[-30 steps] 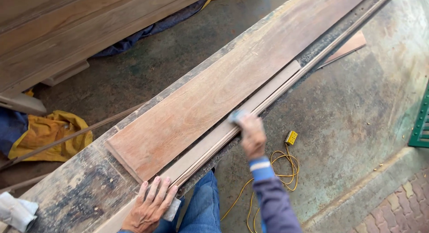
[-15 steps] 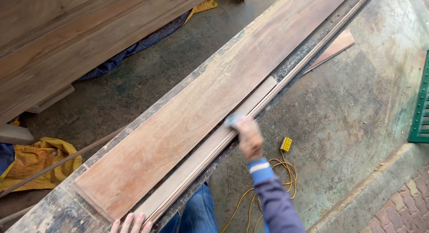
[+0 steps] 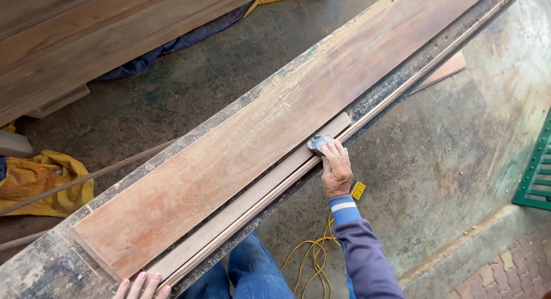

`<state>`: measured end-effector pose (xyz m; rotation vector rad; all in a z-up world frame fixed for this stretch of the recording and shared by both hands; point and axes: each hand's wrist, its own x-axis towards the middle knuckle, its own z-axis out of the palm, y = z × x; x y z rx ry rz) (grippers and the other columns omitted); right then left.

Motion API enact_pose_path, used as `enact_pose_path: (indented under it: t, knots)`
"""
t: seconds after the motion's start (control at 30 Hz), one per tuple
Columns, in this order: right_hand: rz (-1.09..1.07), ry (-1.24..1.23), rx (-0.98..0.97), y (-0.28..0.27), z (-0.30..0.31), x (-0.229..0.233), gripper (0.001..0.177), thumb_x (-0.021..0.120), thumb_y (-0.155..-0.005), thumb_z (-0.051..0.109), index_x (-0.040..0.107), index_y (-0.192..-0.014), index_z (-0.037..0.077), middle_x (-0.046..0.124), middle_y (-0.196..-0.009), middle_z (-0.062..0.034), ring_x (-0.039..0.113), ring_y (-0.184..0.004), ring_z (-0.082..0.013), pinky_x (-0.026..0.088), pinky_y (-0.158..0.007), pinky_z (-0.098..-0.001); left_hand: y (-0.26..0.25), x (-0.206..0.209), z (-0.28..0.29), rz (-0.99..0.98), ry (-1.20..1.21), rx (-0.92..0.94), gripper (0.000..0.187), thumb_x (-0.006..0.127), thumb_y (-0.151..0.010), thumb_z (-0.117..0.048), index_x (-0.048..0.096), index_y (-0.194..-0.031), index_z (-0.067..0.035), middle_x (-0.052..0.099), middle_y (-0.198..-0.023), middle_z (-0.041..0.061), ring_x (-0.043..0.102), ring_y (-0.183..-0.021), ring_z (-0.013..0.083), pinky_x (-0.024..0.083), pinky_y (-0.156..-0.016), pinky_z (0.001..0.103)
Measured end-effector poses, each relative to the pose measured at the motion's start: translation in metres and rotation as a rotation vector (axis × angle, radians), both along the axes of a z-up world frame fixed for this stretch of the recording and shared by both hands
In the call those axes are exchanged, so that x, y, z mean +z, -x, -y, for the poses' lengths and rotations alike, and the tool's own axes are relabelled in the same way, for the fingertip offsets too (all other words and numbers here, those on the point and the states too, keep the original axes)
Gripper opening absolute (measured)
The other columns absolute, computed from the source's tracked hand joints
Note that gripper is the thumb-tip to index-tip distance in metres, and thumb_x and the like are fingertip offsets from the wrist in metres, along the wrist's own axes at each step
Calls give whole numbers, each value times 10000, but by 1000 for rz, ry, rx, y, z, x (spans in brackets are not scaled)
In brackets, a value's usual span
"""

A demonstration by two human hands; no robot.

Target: Manually sanding the edges and surface of a wooden board using a sanding block.

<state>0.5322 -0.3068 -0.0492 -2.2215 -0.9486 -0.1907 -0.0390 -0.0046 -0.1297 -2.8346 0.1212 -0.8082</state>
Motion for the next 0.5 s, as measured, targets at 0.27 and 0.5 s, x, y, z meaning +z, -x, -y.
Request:
enact_pose_path:
  t: [0.27,0.5]
  knots:
    - [31,-23,-119,-2,-6,3,272,666,-989,67,704,-1257,53,662,-1368,-160,556,-1378,-365,449,-1156,-450,-53,114,13,-324,261,-39,512,465,-964,-280,499,-1454,-135,530,-1469,107,455,-1386,297,260,-1177,549]
    - [78,-38,-126,3,-9,2,262,658,-998,59,692,-1258,46,657,-1370,-174,551,-1378,-383,442,-1161,-472,-215,149,41,-626,361,-209,744,502,-850,-97,280,-1559,-52,330,-1605,181,301,-1484,313,206,-1213,468]
